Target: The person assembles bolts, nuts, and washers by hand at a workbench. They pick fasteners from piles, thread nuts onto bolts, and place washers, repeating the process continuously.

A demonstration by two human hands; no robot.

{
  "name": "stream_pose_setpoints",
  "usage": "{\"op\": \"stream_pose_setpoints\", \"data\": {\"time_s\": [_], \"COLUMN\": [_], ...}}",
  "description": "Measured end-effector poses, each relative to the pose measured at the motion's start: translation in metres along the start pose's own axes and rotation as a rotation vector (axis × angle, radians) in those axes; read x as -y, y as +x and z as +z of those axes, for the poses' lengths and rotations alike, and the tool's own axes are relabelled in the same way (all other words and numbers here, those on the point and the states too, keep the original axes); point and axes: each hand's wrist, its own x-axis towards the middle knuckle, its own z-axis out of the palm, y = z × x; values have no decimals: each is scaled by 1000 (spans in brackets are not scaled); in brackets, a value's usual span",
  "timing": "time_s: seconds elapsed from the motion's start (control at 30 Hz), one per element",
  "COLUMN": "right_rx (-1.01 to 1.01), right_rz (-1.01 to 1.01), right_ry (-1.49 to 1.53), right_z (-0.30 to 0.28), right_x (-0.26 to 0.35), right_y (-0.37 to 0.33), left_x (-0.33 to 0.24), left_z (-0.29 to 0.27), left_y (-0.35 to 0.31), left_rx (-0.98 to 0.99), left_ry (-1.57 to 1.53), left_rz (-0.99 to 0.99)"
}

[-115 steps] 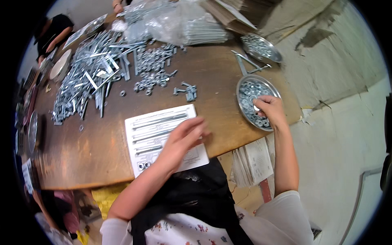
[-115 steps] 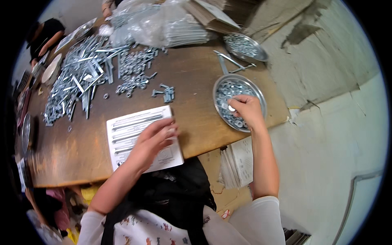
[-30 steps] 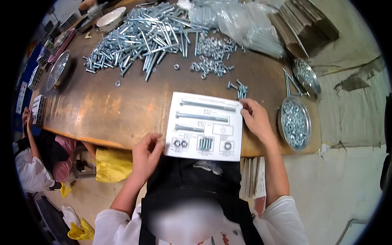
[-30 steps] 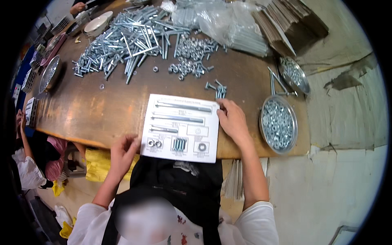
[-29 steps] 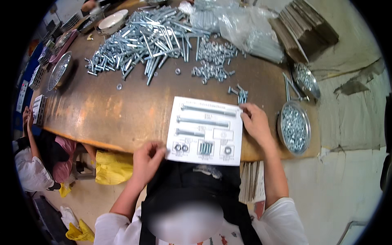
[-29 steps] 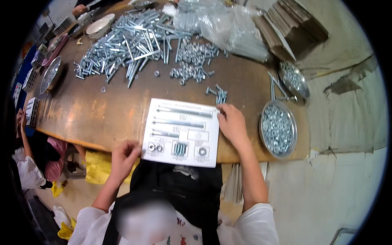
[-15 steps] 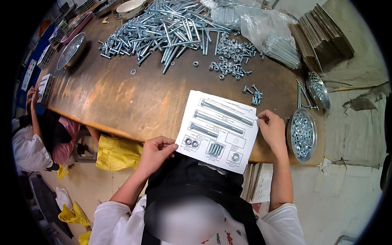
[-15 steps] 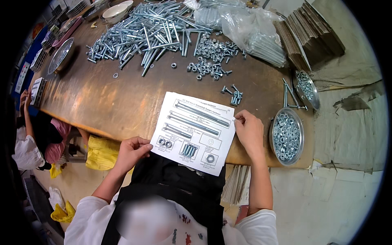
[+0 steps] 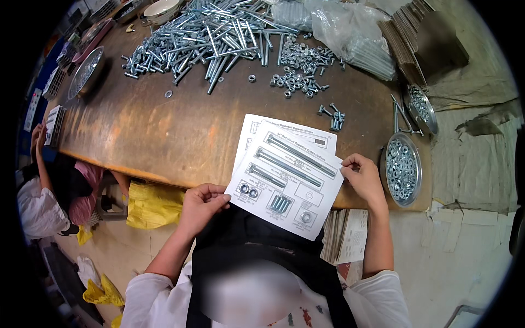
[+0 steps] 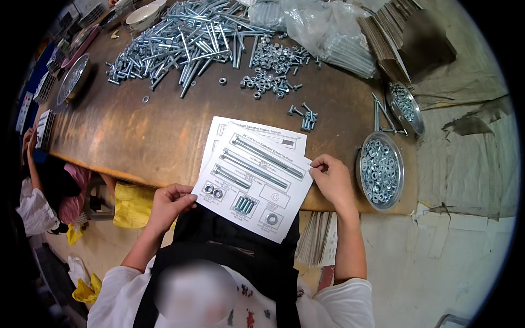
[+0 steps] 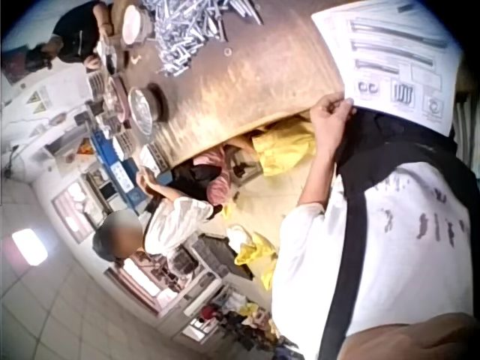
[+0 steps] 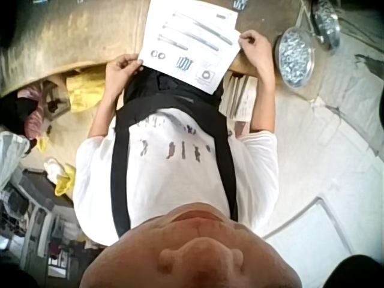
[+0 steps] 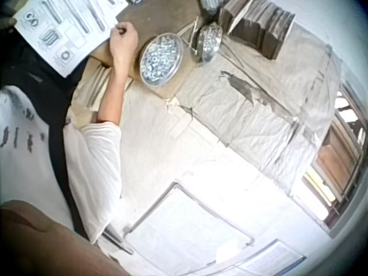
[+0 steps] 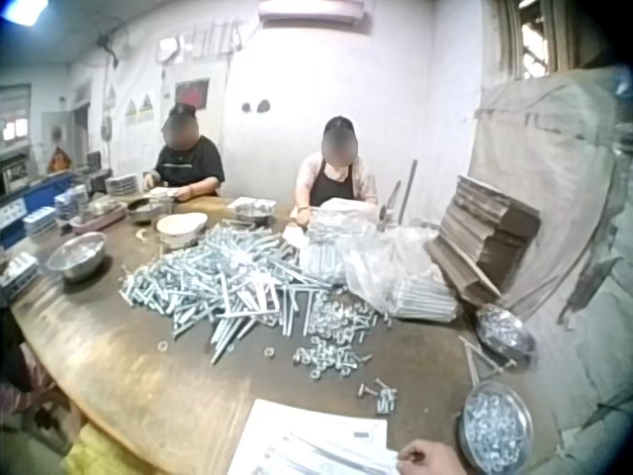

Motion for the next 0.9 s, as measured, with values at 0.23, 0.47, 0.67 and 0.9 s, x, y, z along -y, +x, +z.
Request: {"op": "stream_pose_setpoints", "data": {"time_s": [0.23,0.47,0.67,0.9], "right_rx": [-69,-52,43,289], "right_rz": [-20,4,-171,-391], "right_ry": [76,225,255,258], "right_z": [-4,15,76,205], "right_x": [1,35,89,210], "right_y": [-8,18,65,112], "left_x": [-2,-7,-20,-26], "left_z": [3,-18,-90,-242], "left_y": [-2,-5,-11,-28], "left_rx": [-13,-91,-248,-498], "left_ry": [-32,-136,-197,-137], "left_rz": [0,0,102,195]}}
